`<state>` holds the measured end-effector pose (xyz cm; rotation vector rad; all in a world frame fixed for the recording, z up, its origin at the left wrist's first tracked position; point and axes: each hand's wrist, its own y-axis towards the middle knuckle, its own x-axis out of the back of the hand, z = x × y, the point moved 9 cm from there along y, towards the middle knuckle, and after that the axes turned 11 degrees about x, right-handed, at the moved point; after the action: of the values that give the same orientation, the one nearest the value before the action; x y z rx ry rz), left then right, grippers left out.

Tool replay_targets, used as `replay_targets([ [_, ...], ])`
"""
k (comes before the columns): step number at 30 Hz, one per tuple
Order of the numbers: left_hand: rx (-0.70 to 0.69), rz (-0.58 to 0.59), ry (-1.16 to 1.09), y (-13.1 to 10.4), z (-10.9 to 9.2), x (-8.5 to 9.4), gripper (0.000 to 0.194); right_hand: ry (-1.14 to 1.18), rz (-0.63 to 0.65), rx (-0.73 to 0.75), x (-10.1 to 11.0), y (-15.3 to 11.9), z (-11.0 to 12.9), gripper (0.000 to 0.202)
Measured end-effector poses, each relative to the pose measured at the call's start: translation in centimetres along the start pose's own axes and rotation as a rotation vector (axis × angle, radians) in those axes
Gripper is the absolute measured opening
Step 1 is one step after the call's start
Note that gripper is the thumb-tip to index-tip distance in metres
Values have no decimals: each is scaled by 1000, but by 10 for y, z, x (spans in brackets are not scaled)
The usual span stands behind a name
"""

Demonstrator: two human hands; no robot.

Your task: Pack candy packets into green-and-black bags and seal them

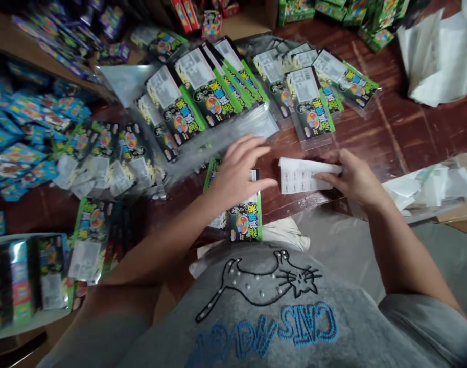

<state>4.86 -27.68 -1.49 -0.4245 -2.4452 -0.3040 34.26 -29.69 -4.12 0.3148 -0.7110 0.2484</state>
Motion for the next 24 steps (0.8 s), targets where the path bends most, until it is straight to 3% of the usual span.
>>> replay_targets([
  [2, -45, 70, -56, 14, -27, -25, 67, 131, -60, -48, 0, -1, 8, 39],
  [6, 82, 215, -210, 25, -38, -48, 20, 293, -161, -123, 9, -4, 25, 35],
  [9, 149, 268, -408, 22, -34, -46, 31, 404, -170, -176, 6, -7, 25, 36],
  [11, 185, 225, -507, 22, -29, -43, 35, 448, -188, -165, 2, -7, 26, 35],
  [16, 320, 53, -592, 22, -14, -49, 25, 465, -290, -228, -9, -11, 21, 37],
  [20, 401, 7, -567, 20, -10, -54, 46, 414, -356, -284, -10, -15, 16, 56],
  [24, 343, -56, -466, 18, -17, -47, 56, 481, -360, -338, -15, -18, 6, 58],
])
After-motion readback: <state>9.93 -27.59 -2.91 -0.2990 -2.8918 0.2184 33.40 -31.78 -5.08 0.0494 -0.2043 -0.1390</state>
